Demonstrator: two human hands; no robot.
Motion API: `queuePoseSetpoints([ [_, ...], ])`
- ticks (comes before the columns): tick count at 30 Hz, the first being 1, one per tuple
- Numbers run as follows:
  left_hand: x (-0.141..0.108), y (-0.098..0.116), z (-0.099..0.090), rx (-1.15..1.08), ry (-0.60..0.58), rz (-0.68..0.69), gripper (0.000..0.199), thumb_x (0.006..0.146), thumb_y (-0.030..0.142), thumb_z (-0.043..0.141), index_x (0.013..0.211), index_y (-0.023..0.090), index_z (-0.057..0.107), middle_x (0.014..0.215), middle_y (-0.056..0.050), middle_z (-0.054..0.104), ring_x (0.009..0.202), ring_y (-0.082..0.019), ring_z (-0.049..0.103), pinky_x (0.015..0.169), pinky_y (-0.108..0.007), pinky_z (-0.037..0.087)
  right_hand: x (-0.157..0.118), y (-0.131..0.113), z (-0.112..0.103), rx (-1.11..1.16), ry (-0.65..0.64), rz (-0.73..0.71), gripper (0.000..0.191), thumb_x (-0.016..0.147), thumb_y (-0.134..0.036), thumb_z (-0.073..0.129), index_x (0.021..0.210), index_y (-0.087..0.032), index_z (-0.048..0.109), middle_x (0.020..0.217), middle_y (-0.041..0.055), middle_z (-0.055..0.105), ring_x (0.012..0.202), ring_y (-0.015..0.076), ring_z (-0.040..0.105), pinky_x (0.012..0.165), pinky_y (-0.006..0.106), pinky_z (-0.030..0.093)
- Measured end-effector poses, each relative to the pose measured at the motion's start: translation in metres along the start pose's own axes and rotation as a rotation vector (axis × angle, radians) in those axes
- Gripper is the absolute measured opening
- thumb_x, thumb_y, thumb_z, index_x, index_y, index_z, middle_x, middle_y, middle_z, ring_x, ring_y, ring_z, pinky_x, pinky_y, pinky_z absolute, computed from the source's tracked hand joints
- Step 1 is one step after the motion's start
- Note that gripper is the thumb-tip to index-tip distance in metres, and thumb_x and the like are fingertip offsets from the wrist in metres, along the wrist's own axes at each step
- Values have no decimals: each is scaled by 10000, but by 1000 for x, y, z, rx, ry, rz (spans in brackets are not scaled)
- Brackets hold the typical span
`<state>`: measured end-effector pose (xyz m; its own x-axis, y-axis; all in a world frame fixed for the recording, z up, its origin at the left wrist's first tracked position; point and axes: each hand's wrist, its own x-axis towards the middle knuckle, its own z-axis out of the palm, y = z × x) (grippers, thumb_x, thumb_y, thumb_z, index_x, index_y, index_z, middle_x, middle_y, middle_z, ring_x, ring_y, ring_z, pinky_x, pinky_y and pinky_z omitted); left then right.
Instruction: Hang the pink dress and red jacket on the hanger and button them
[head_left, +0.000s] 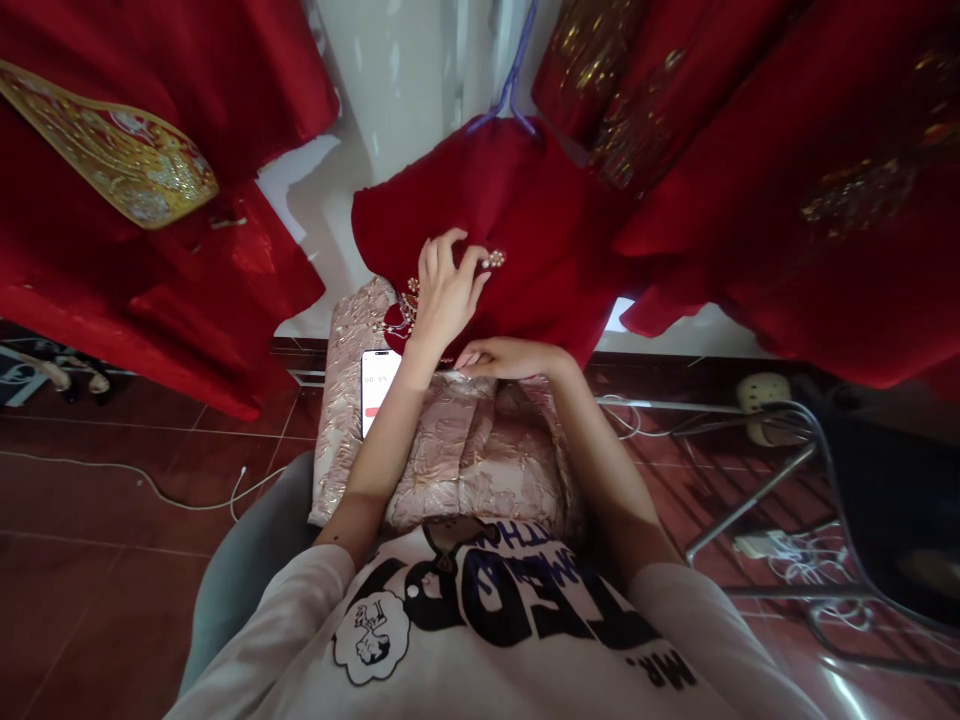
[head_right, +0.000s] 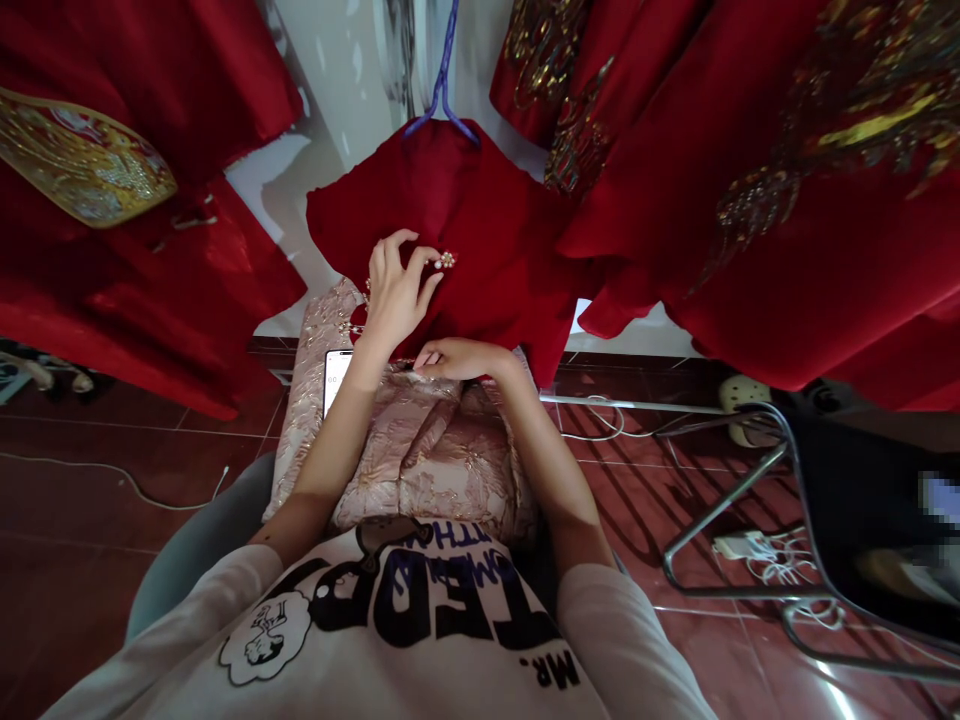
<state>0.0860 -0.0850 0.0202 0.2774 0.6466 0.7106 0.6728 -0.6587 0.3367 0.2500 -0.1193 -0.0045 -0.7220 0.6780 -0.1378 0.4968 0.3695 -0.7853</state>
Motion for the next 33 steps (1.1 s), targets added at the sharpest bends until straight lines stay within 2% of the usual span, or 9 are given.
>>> queuePoseSetpoints([
  [5, 6, 3, -8, -44, -33, 25, 198, 1058, 304, 548, 1192, 261, 687, 1379, -115, 613, 1458, -341, 441, 1335, -608, 113, 4, 6, 1, 4, -5, 3, 278, 934, -365, 661, 1070, -159, 787, 1072, 99, 806, 926, 195, 756, 849, 323, 618],
  [13, 11, -3, -2, -114, -81, 26, 230, 1108, 284, 454, 1195, 244, 663, 1204, -89, 695, 1379, -305, 554, 1342, -616, 136, -3, -10, -2, 87, 44, -42, 286, 924, -413, 693, 1063, -169, 748, 1088, 92, 791, 996, 206, 742, 938, 368, 613],
  [16, 12, -9, 1, -94, -60, -19, 238, 1120, 261, 429, 1133, 245, 666, 1100, -67, 713, 1286, -280, 622, 1349, -602, 126, -13, -28, -6, 195, 235, -129, 342, 951, -505, 662, 1070, -189, 720, 1128, 72, 770, 1055, 206, 727, 1009, 384, 593],
  [19, 14, -8, 0, -46, -61, -15, 238, 1116, 226, 418, 1103, 237, 655, 1068, -56, 717, 1240, -256, 649, 1362, -566, 112, -18, -44, -16, 240, 607, -130, 428, 961, -617, 621, 1100, -220, 700, 1151, 63, 738, 1115, 229, 711, 1015, 406, 585],
  [21, 15, -1, -2, -13, -89, -19, 254, 1117, 225, 394, 1152, 225, 646, 1127, -71, 721, 1276, -264, 637, 1363, -564, 119, -13, -51, -25, 306, 815, -196, 521, 941, -699, 599, 1219, -265, 674, 1294, 59, 691, 1274, 262, 653, 1086, 430, 554],
  [24, 12, 17, -7, 40, -123, -86, 318, 1121, 237, 346, 1224, 214, 645, 1186, -118, 726, 1364, -294, 588, 1359, -569, 119, 8, -59, -37, 436, 938, -282, 728, 904, -813, 530, 1432, -312, 569, 1518, 48, 563, 1503, 286, 471, 1219, 462, 458],
  [26, 5, 29, -12, 77, -114, -168, 318, 1109, 239, 369, 1256, 198, 648, 1224, -148, 724, 1418, -320, 543, 1355, -592, 83, 27, -64, -41, 434, 972, -188, 846, 900, -850, 478, 1541, -297, 475, 1593, 61, 488, 1586, 301, 345, 1273, 508, 378],
  [30, -7, 40, -23, 136, -70, -331, 379, 1075, 290, 464, 1379, 108, 599, 1441, -222, 625, 1553, -382, 354, 1320, -686, -8, 49, -63, -36, 183, 1087, 202, 1075, 880, -853, 515, 1657, -149, 278, 1686, 193, 309, 1644, 386, 128, 1307, 614, 199],
  [33, 0, 31, -26, 130, -44, -421, 534, 1075, 405, 489, 1494, 74, 511, 1569, -241, 507, 1615, -389, 201, 1307, -699, -7, 44, -47, -32, -133, 1212, 355, 1076, 913, -809, 517, 1643, -68, 243, 1663, 298, 263, 1626, 452, 116, 1275, 673, 171],
])
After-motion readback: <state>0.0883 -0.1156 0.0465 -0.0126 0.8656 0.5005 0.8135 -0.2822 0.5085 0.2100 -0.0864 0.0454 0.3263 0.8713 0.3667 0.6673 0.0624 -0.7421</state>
